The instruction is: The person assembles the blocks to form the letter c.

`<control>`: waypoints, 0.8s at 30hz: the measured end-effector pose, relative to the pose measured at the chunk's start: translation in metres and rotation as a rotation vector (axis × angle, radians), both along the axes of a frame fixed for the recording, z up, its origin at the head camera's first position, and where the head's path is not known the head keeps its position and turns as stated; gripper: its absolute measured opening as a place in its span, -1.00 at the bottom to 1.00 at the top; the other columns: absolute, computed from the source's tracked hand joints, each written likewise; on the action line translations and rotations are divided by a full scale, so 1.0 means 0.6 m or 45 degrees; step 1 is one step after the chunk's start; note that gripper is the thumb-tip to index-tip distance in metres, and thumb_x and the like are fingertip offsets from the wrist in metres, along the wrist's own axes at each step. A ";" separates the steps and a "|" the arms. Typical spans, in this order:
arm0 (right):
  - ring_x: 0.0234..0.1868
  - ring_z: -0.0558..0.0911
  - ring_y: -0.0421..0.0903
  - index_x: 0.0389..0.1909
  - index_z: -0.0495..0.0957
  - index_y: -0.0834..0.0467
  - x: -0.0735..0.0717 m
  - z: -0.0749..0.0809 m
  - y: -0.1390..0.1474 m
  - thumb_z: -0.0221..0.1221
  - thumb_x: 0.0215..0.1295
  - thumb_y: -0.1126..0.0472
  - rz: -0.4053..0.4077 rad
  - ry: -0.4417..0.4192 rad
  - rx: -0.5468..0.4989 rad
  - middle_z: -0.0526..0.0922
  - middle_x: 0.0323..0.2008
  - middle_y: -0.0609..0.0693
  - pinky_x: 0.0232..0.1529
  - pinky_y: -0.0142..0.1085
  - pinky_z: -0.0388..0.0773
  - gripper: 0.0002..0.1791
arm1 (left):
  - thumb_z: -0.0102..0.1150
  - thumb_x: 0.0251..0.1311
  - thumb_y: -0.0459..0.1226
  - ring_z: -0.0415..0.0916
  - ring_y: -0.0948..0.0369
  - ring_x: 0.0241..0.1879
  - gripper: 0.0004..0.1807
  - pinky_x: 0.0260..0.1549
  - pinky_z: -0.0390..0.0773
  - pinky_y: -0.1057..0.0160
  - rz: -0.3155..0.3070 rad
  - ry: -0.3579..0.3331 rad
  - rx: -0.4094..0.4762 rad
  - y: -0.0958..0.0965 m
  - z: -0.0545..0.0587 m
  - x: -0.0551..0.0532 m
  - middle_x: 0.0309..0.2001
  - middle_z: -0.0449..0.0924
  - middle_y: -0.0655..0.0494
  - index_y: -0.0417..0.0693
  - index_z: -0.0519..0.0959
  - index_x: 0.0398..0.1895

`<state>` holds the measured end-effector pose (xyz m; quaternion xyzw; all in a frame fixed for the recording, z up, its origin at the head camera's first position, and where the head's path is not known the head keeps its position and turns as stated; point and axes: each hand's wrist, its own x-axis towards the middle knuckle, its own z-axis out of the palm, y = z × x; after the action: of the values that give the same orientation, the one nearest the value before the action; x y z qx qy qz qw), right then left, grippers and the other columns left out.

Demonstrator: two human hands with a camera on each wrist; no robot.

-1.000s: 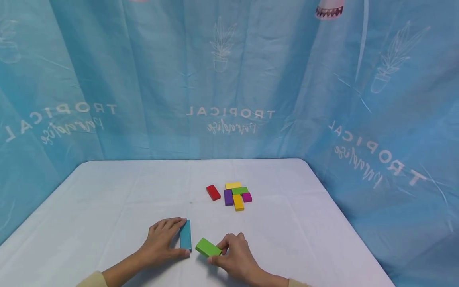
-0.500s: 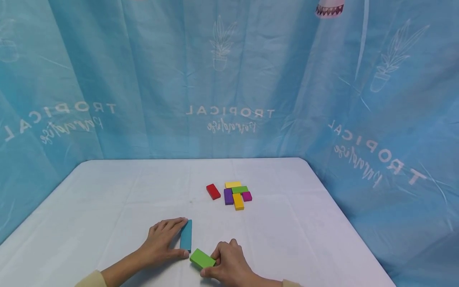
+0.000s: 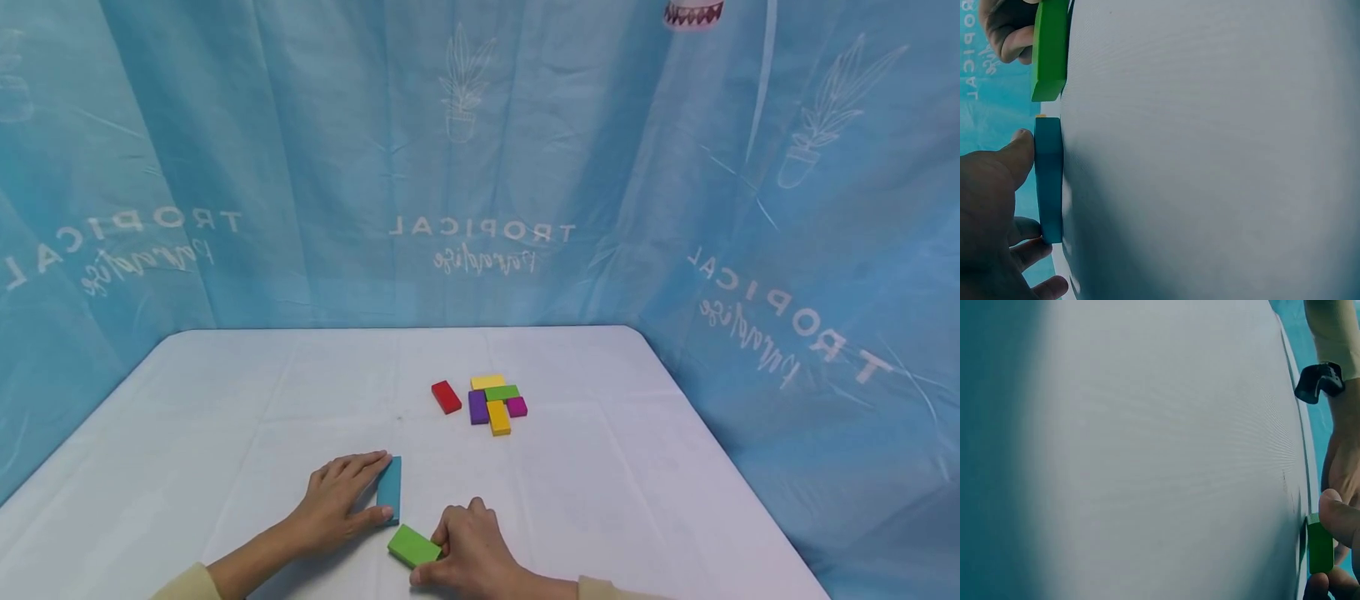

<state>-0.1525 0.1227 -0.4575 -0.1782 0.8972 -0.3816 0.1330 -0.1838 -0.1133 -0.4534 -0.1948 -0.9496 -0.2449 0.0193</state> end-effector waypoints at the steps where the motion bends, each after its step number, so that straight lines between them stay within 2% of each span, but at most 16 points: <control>1: -0.33 0.28 -0.15 -0.42 0.48 0.01 -0.001 0.000 -0.001 0.51 -0.12 0.00 0.002 0.004 0.010 0.39 -0.51 -0.17 -0.41 -0.33 0.22 -0.61 | 0.27 0.14 0.09 0.16 -0.09 0.27 -0.23 0.17 -0.03 -0.32 -0.001 0.005 0.004 -0.001 -0.001 0.000 0.31 0.32 0.00 -0.13 0.37 0.33; 10: -0.33 0.28 -0.13 -0.39 0.50 0.02 -0.007 -0.002 -0.010 0.51 -0.12 -0.03 0.005 -0.025 0.063 0.38 -0.51 -0.15 -0.41 -0.32 0.20 -0.59 | 0.25 0.16 0.09 0.15 -0.08 0.27 -0.25 0.18 -0.05 -0.30 0.004 -0.017 -0.016 -0.002 -0.001 0.000 0.32 0.31 0.01 -0.12 0.37 0.33; 24: -0.36 0.28 -0.15 -0.41 0.51 0.02 -0.008 -0.002 -0.015 0.52 -0.15 -0.05 0.017 0.014 0.093 0.39 -0.53 -0.18 -0.41 -0.31 0.20 -0.59 | 0.25 0.17 0.07 0.14 -0.11 0.28 -0.26 0.18 -0.05 -0.32 -0.020 -0.032 -0.013 -0.002 0.004 0.006 0.33 0.30 -0.01 -0.13 0.37 0.33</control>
<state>-0.1573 0.1136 -0.4587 -0.1812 0.9101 -0.3465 0.1370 -0.1805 -0.1148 -0.4511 -0.1991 -0.9494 -0.2427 0.0045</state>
